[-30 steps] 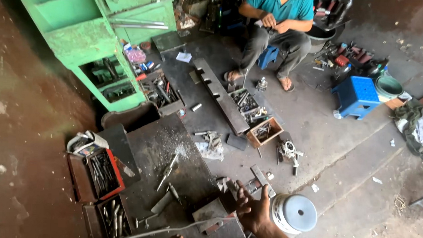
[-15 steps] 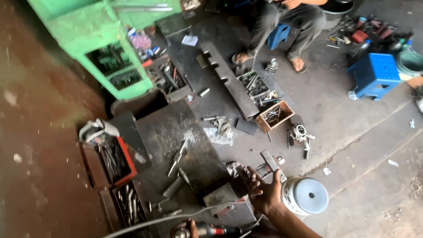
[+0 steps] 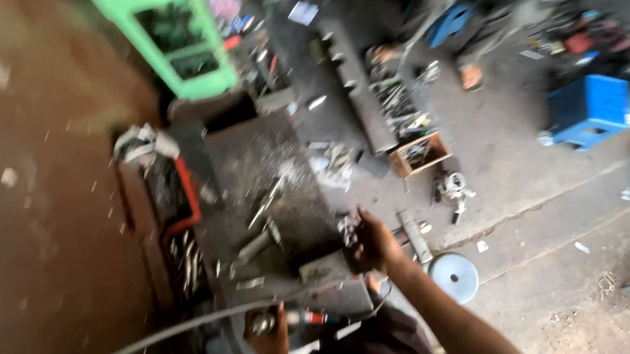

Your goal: The person measures a small metal component with a micrometer, turning it in their hands and reading the scale. They then use a corded power drill on the bench to work on the part, repositioning it and re-measuring it with the micrometer between operations.

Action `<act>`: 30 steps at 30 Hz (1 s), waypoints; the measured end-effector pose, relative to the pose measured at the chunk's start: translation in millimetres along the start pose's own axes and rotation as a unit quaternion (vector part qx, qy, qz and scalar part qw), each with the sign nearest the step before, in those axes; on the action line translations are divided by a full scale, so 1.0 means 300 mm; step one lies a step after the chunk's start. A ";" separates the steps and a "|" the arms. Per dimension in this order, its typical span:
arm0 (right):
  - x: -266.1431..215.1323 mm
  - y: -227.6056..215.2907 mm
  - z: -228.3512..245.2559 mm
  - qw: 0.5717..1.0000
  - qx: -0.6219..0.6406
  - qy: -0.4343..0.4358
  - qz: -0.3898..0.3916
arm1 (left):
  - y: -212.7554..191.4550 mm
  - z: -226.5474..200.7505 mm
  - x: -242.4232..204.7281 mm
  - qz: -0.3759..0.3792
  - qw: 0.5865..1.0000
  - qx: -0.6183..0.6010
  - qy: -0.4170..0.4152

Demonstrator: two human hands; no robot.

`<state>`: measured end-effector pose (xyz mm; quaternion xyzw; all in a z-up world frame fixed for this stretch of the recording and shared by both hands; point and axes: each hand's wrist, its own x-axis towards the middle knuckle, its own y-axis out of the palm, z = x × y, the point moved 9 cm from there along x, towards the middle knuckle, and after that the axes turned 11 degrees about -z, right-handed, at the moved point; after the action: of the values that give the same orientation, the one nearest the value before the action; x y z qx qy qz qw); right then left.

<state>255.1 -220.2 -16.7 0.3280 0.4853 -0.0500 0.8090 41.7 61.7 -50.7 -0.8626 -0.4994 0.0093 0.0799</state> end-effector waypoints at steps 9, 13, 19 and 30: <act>0.244 0.387 -0.051 0.667 -0.680 -0.302 0.031 | -0.060 -0.191 -0.060 0.011 0.997 -0.018 0.073; 0.267 0.532 -0.194 0.426 -0.866 -0.260 0.026 | -0.072 -0.203 -0.049 -0.007 1.000 0.010 0.021; 0.480 0.447 -0.403 0.236 -0.951 -0.196 0.047 | -0.098 -0.241 -0.061 -0.009 0.999 0.009 0.047; 0.489 0.633 -0.542 0.702 -0.692 -0.114 0.122 | -0.114 -0.286 -0.041 -0.008 0.998 -0.028 0.050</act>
<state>285.6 56.9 -96.1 -0.2757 0.2429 0.3620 0.8567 14.2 56.8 38.1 -0.8598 -0.5018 -0.0483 0.0806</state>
